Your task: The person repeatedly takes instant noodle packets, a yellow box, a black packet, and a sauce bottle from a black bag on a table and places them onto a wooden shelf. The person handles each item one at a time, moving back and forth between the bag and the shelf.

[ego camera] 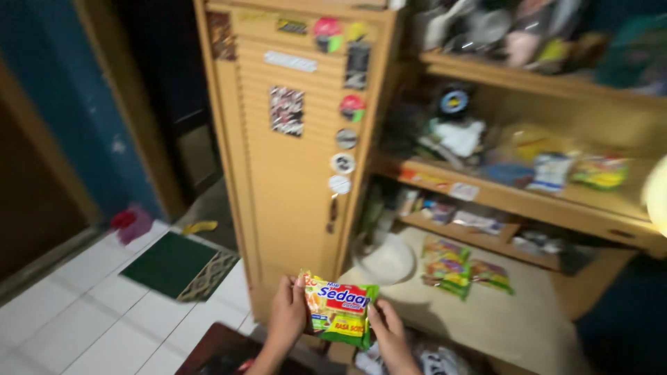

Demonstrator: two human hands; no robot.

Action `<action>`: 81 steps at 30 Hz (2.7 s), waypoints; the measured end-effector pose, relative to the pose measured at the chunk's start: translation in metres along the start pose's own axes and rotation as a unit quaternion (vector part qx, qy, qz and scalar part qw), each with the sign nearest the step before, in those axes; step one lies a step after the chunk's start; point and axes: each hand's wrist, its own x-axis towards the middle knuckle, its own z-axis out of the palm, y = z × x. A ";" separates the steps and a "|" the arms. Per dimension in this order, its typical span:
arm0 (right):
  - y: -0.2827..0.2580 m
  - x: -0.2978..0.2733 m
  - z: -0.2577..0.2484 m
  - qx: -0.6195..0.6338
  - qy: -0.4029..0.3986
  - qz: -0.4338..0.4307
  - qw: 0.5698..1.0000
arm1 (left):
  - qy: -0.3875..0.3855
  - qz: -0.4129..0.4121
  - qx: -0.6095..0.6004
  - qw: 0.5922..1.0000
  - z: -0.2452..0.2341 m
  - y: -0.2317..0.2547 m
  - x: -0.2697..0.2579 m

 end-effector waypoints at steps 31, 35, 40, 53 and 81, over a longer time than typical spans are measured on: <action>-0.235 -0.118 -0.357 -0.285 0.298 -0.249 0.876 | -0.175 0.197 -0.023 0.964 0.259 0.317 -0.180; -0.246 -0.128 -0.373 -0.274 0.290 -0.219 0.891 | -0.172 0.229 -0.006 0.958 0.279 0.321 -0.185; -0.275 -0.145 -0.371 -0.170 0.261 -0.197 0.930 | -0.208 0.191 -0.039 0.959 0.294 0.329 -0.189; -0.278 -0.121 -0.393 -0.105 0.259 -0.118 0.953 | -0.243 0.141 -0.024 0.959 0.342 0.316 -0.163; -0.079 0.062 -0.471 -0.153 0.264 0.043 0.951 | -0.409 -0.108 -0.064 0.904 0.515 0.122 -0.038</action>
